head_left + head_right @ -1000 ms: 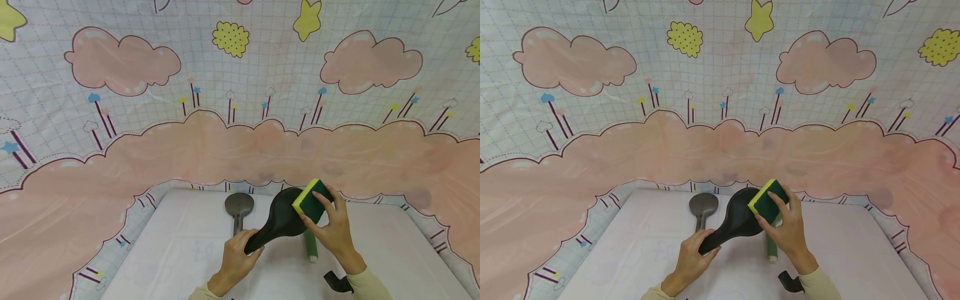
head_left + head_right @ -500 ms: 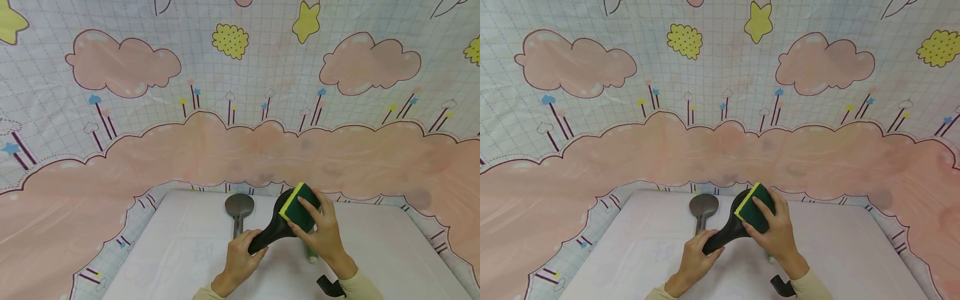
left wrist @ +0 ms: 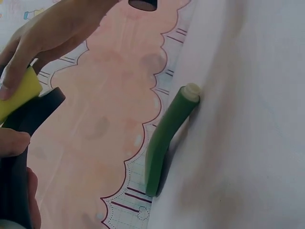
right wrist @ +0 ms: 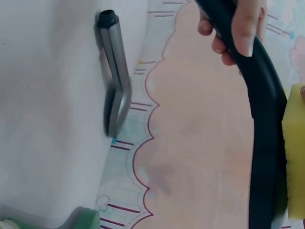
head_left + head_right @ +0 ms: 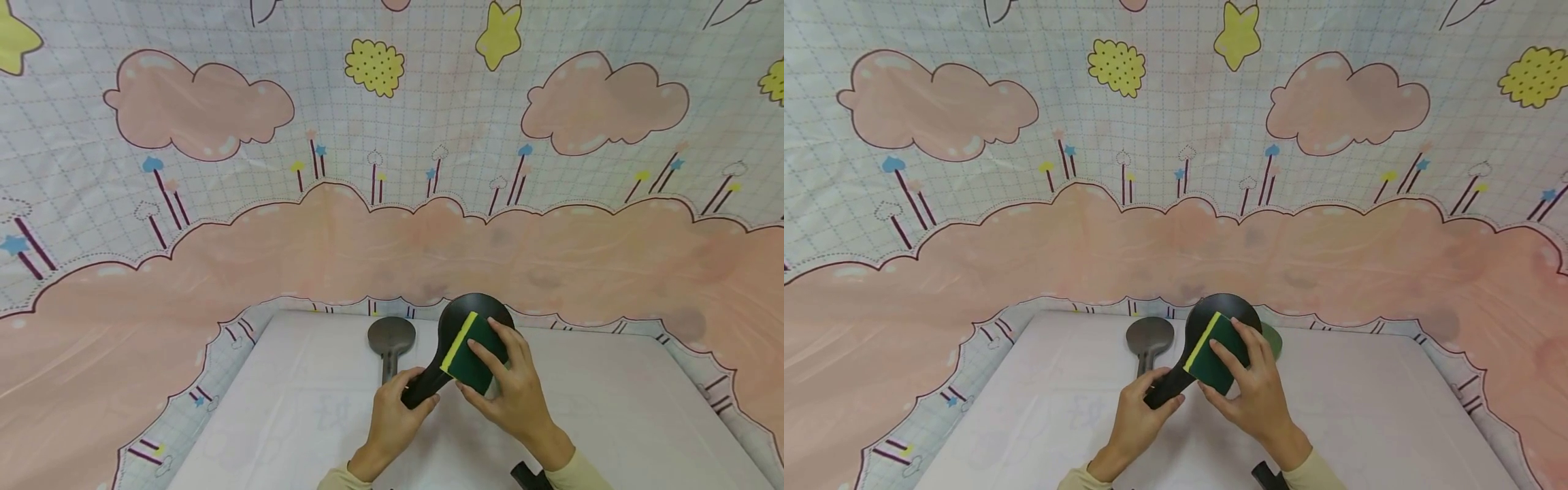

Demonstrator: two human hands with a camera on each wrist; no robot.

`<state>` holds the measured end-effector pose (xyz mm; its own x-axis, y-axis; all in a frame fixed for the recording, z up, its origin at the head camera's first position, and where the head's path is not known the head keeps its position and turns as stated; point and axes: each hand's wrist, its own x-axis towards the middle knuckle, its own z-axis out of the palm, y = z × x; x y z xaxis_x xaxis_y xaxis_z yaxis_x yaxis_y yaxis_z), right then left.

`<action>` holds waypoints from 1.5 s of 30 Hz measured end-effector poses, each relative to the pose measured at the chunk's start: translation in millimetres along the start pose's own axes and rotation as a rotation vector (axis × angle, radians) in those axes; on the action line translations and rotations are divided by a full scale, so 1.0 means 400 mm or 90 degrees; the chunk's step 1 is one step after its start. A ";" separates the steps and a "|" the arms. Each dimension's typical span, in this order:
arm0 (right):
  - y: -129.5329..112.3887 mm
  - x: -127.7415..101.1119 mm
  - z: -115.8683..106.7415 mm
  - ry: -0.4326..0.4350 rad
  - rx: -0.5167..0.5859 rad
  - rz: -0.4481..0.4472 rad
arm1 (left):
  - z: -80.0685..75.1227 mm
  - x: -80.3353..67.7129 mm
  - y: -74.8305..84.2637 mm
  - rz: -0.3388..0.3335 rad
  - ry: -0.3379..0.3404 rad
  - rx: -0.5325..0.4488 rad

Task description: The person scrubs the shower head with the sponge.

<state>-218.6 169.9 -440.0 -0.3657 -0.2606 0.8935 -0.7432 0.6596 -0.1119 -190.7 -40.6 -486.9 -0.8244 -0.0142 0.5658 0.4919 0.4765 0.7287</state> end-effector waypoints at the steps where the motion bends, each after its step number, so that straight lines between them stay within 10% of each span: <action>1: -0.001 -0.002 -0.001 0.000 -0.001 -0.002 | -0.001 0.001 0.002 -0.017 -0.006 -0.012; 25: 0.050 -0.002 -0.044 0.110 -0.022 0.024 | -0.009 0.024 0.055 -0.186 -0.036 -0.221; 45: -0.001 -0.016 0.003 0.128 0.013 -0.004 | -0.017 0.037 0.025 -0.240 -0.113 -0.289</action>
<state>-216.7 170.5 -446.1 -0.2439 -0.1174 0.9627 -0.7573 0.6431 -0.1134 -196.0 -42.2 -468.7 -0.9796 0.0567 0.1929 0.1955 0.0451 0.9797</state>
